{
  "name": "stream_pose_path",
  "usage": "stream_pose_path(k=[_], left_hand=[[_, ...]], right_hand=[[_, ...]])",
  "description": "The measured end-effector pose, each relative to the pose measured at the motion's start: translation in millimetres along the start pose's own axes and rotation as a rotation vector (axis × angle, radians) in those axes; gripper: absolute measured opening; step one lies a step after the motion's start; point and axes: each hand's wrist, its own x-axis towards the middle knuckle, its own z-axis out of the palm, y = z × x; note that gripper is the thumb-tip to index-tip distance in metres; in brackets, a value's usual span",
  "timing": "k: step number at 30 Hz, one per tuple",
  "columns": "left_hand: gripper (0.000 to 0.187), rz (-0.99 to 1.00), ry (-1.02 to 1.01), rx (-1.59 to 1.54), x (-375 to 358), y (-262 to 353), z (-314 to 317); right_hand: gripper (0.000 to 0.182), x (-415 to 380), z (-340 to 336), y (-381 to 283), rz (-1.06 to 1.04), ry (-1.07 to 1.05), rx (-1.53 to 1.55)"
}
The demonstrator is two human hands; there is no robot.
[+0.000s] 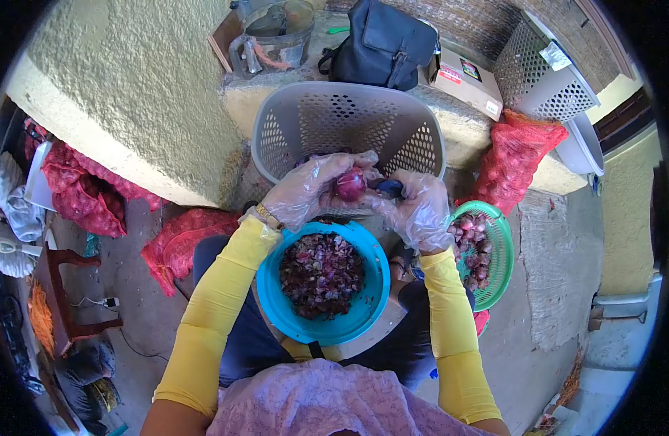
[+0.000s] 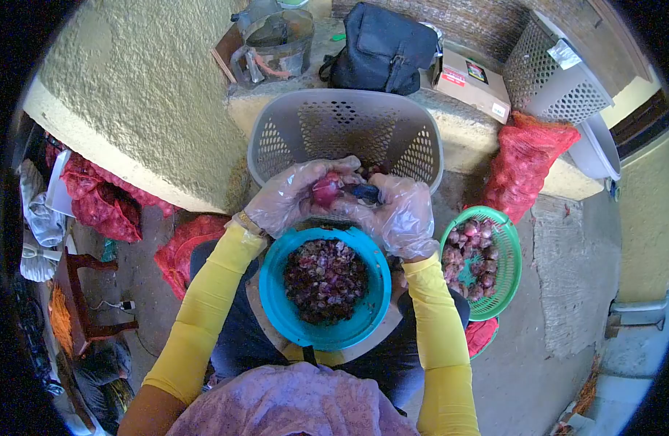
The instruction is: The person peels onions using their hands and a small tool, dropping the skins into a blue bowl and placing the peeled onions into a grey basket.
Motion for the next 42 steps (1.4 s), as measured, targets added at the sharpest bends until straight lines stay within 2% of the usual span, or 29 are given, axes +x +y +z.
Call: stream_pose_path(k=[2,4,14,20,22,26,30,38,40,42], left_hand=[[0.059,0.007,-0.002,0.028,1.1,-5.5,-4.4],[0.060,0.014,-0.005,0.056,0.7,-5.9,-3.0],[0.065,-0.004,-0.046,0.078,-0.9,-3.5,-8.5],[0.066,0.045,-0.059,0.112,-5.3,0.4,-3.4],[0.066,0.049,-0.063,0.120,-5.9,-0.1,-3.7],[0.055,0.016,-0.032,0.134,-6.2,2.9,-3.7],[0.043,0.035,-0.002,0.081,-3.9,1.8,-4.2],[0.037,0.110,0.053,0.137,-1.0,-1.1,-9.5],[0.038,0.122,0.057,0.132,-1.8,0.9,-7.0],[0.040,0.071,0.047,0.131,-4.6,2.2,-2.0]], right_hand=[[0.050,0.7,-2.3,-2.4,-0.001,-0.012,-0.053],[0.049,1.4,-3.1,-6.9,0.049,-0.069,0.054],[0.050,2.0,-1.6,-8.6,0.072,-0.147,0.065],[0.046,2.4,1.0,-6.2,0.026,-0.185,0.024],[0.038,1.0,3.4,-4.2,0.003,-0.162,0.006],[0.038,-1.2,9.3,0.8,-0.049,-0.125,0.047],[0.040,-0.7,8.5,0.8,-0.082,-0.162,-0.055],[0.049,0.0,3.4,0.6,-0.124,-0.163,-0.113],[0.051,1.4,1.2,-4.2,0.000,-0.115,-0.014],[0.050,2.7,0.9,-7.7,0.006,-0.114,-0.025]])
